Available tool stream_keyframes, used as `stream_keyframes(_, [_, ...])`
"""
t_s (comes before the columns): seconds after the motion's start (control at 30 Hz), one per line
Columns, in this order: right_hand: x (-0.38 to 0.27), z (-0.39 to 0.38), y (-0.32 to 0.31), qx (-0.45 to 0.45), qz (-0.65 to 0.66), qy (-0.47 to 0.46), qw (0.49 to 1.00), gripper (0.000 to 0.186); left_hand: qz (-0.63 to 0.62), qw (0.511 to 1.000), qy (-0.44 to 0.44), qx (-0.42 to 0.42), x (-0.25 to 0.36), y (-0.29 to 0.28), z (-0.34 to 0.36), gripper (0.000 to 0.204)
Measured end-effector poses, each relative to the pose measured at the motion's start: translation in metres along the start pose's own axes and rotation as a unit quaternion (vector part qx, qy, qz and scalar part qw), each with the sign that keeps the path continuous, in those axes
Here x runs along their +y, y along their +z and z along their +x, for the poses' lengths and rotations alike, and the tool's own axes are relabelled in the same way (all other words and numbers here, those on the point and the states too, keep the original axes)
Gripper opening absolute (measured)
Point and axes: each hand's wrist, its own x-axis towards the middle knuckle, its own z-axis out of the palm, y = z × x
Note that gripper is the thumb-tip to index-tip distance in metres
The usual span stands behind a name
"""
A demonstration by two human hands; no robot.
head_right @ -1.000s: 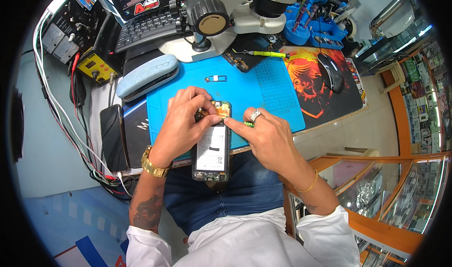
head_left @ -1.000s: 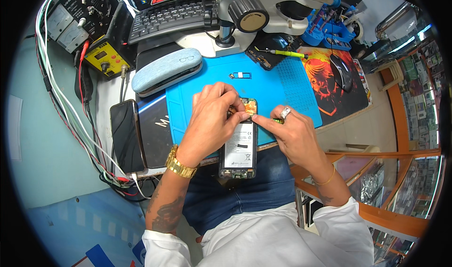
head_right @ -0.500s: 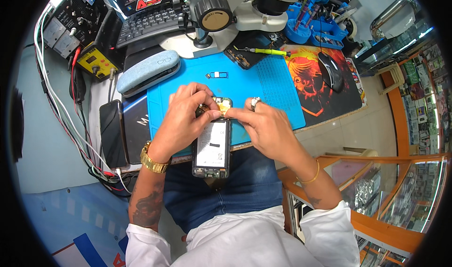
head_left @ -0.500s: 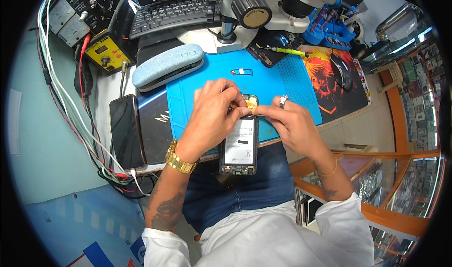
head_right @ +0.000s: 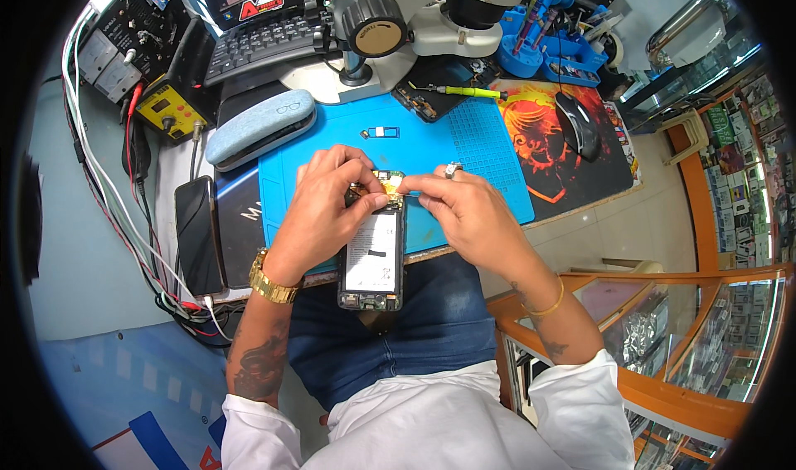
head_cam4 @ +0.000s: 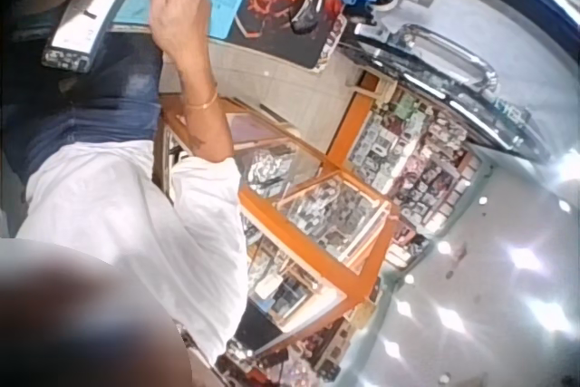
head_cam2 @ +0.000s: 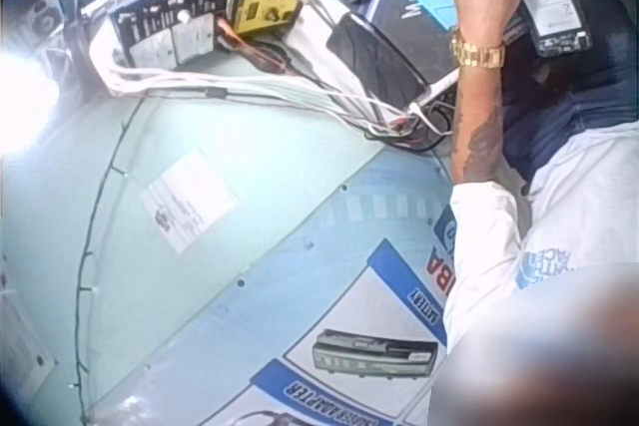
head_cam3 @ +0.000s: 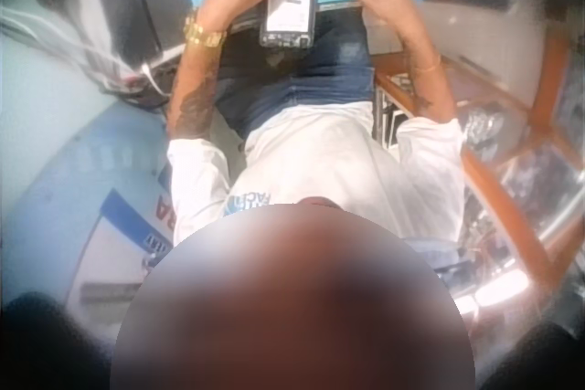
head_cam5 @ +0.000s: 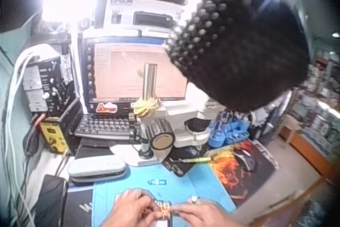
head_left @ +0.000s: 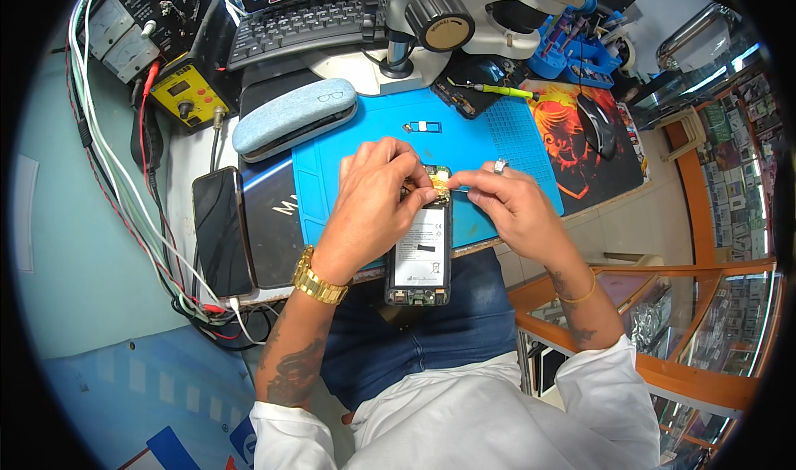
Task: The person repairs a disassembled smartphone by using a screwdriver to manipulate internal components and connectors. They connect the device to a power source to test it, then proceed to reassemble the phone by aligning the back cover and securing it.
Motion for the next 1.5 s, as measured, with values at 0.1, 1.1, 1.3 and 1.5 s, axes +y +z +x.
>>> stream_keyframes(0.1, [-0.002, -0.001, 0.001, -0.002, -0.013, -0.021, 1.0, 0.025, 0.0, 1.0, -0.001, 0.001, -0.001, 0.0, 0.0, 0.013])
stream_keyframes(1.1, [-0.017, -0.009, 0.007, 0.029, -0.227, -0.14, 0.963, 0.036, 0.003, 1.0, 0.017, 0.016, -0.005, 0.003, -0.002, 0.014])
stream_keyframes(1.3, [-0.006, -0.011, 0.016, 0.043, -0.171, -0.094, 0.98, 0.033, 0.006, 1.0, 0.022, 0.019, -0.004, 0.003, -0.002, 0.013])
stream_keyframes(1.5, [-0.012, -0.008, 0.016, 0.04, -0.063, -0.008, 0.997, 0.023, 0.007, 1.0, 0.022, 0.015, -0.003, 0.003, -0.002, 0.013])
